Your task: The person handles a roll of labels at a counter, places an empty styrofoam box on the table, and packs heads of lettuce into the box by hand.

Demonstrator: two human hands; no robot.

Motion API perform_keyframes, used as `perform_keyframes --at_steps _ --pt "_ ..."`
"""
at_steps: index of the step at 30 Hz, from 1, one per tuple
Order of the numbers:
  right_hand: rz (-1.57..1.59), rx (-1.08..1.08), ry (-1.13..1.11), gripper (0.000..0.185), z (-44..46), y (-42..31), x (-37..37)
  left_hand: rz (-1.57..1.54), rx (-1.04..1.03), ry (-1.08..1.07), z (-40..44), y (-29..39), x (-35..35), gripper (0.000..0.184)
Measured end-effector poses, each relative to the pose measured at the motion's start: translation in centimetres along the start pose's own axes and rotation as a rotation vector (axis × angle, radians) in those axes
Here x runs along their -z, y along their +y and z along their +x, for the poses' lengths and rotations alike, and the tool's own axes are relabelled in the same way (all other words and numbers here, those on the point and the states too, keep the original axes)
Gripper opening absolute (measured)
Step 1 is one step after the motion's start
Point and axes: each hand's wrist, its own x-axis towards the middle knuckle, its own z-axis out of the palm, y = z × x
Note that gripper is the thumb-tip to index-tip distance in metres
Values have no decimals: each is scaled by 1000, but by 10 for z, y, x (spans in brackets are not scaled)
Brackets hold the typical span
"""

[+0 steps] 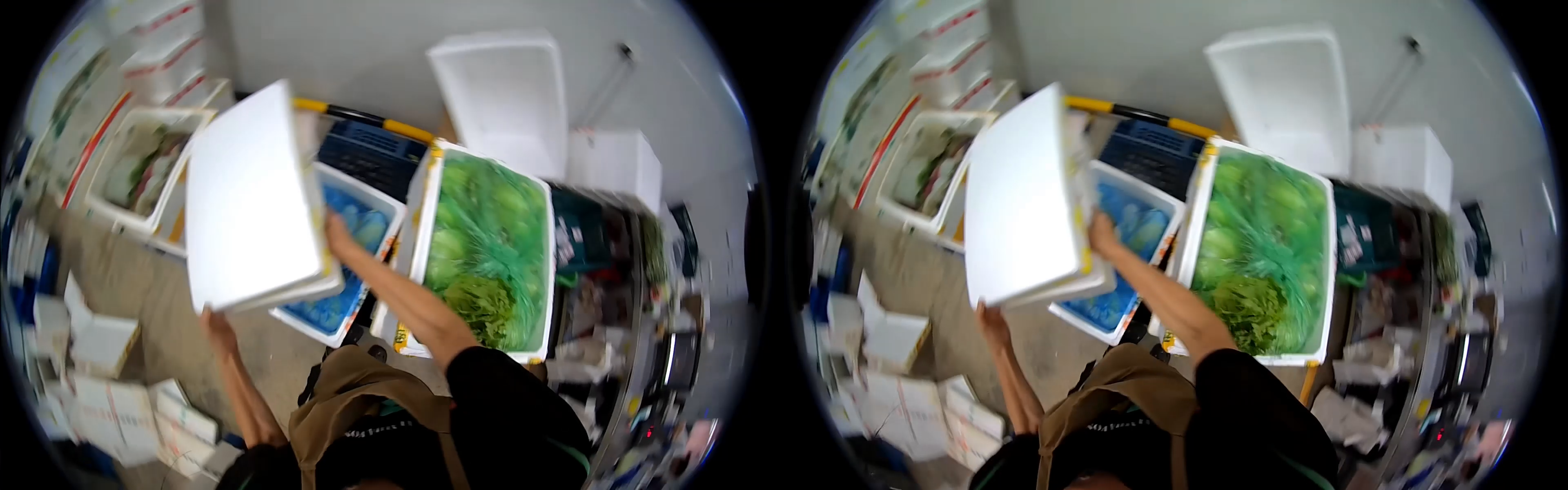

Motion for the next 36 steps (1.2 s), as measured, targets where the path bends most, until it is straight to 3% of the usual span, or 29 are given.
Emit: perform_keyframes --at_steps 1,2,4,6,8,10,11,15,17,19,20,23,24,25,28,30,31,33,34,36 --pt "-78 -11 12 37 -11 -7 -24 8 75 -144 5 -29 65 42" --pt "113 -88 9 34 -20 10 -45 11 174 24 -10 -16 43 40" --pt "-58 -216 -94 35 -37 33 -67 74 246 -37 -15 -58 122 48" --pt "-23 -280 -114 41 -51 76 -84 183 283 -7 -51 -30 59 63" --pt "40 -507 -139 45 -55 98 -74 299 370 -166 -82 -55 75 78" --pt "-31 -598 -182 46 -62 99 -54 228 518 -34 -90 -54 46 80" --pt "-138 -580 -217 46 -65 69 -33 199 593 42 -92 -50 38 81" --pt "-421 -332 -262 32 -78 26 26 438 673 -81 -75 -36 38 81" --pt "-412 -125 -221 37 -109 -29 62 602 777 -152 -62 -26 36 81" --pt "-736 380 153 42 -150 -77 108 731 760 -266 -39 -23 41 80" --pt "-911 221 58 59 -167 -108 139 792 747 -318 -27 -21 41 79" --pt "-1356 -147 35 90 -203 -90 204 1185 237 -354 33 -39 19 58" --pt "-1373 -281 2 89 -215 -79 221 1317 71 -347 47 -48 8 54" --pt "-1383 -413 -30 88 -226 -68 234 1194 53 -406 53 -47 -36 49" --pt "-1240 -323 59 83 -254 -30 250 961 -73 -681 45 -54 -211 39" --pt "-1104 -202 233 79 -268 -44 258 771 0 -962 6 -66 -316 38" --pt "-1020 -177 284 79 -276 -51 264 817 -202 -1094 -16 -79 -355 38" --pt "-892 -74 462 83 -294 -62 277 701 -299 -1416 -71 -76 -432 42" --pt "-729 -68 536 84 -305 -63 287 639 -293 -1507 -96 -88 -459 46" --pt "-391 -47 661 87 -327 -62 311 587 -575 -1581 -141 -125 -497 48"
